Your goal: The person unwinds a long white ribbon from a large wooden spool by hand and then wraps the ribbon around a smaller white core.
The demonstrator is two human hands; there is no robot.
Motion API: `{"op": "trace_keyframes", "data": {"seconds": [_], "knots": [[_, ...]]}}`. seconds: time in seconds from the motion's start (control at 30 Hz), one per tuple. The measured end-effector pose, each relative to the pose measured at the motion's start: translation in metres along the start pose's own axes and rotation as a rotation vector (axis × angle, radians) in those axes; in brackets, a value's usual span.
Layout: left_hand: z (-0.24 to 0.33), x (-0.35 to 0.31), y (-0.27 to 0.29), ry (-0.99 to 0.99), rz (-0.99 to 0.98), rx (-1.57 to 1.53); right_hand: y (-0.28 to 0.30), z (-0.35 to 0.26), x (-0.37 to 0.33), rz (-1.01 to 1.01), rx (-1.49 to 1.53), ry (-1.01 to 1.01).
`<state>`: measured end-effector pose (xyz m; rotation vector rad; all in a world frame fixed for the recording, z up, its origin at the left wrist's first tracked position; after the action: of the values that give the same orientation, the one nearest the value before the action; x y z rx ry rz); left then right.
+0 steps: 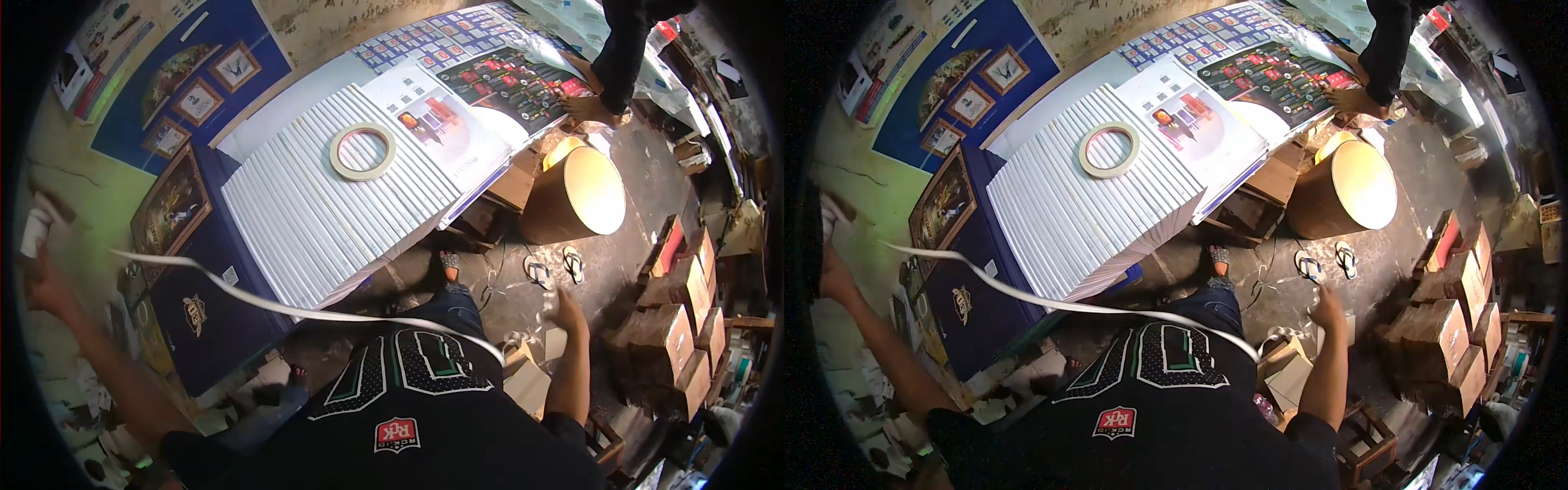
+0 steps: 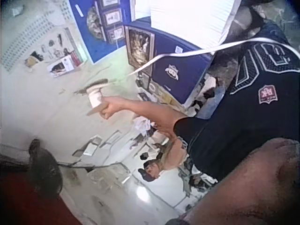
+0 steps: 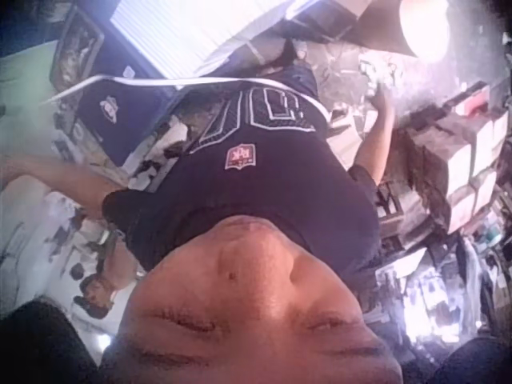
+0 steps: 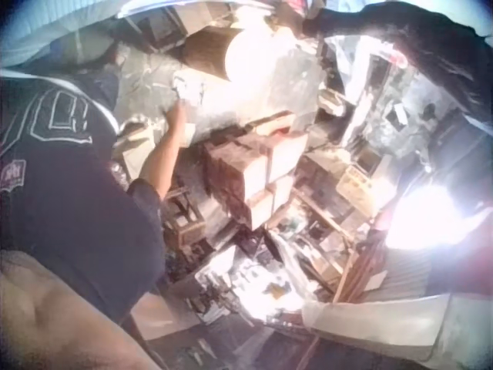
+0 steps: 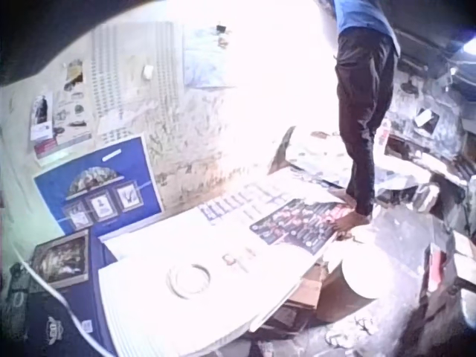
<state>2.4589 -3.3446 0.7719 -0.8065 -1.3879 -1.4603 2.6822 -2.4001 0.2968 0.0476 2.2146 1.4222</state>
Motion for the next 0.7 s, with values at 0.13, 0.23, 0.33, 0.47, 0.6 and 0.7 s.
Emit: {"op": "trace_keyframes", "data": {"seconds": [0.13,0.23,0.33,0.47,0.6,0.7], "knots": [[0.219,-0.113,0.052,-0.248,0.053,-0.380,0.136,-0.365,-0.032,-0.155,0.858,0.826],[0.348,-0.159,0.053,-0.458,0.141,-0.403,0.150,-0.486,-0.067,-0.302,1.042,1.069],[0.335,-0.141,0.082,-0.594,-0.145,0.207,0.142,-0.525,-0.093,-0.810,1.219,0.897],[0.223,-0.091,0.074,-0.392,0.007,0.331,0.123,-0.493,-0.095,-0.750,0.839,1.046],[0.137,-0.093,0.045,-0.221,-0.159,0.779,0.102,-0.430,-0.076,-0.945,0.739,0.775],[0.099,-0.094,0.029,-0.348,-0.239,0.706,0.094,-0.378,-0.068,-0.985,0.938,0.534]]}}
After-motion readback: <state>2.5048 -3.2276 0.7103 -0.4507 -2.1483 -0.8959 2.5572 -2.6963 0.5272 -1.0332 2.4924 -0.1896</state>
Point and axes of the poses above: each hand's wrist, its own x-axis towards the middle knuckle, its own y-axis out of the back of the hand, z = x × y, the point moved 2 cm from there along x, towards the middle knuckle, and after that the axes turned 2 degrees about -y, right-handed, at the moved point
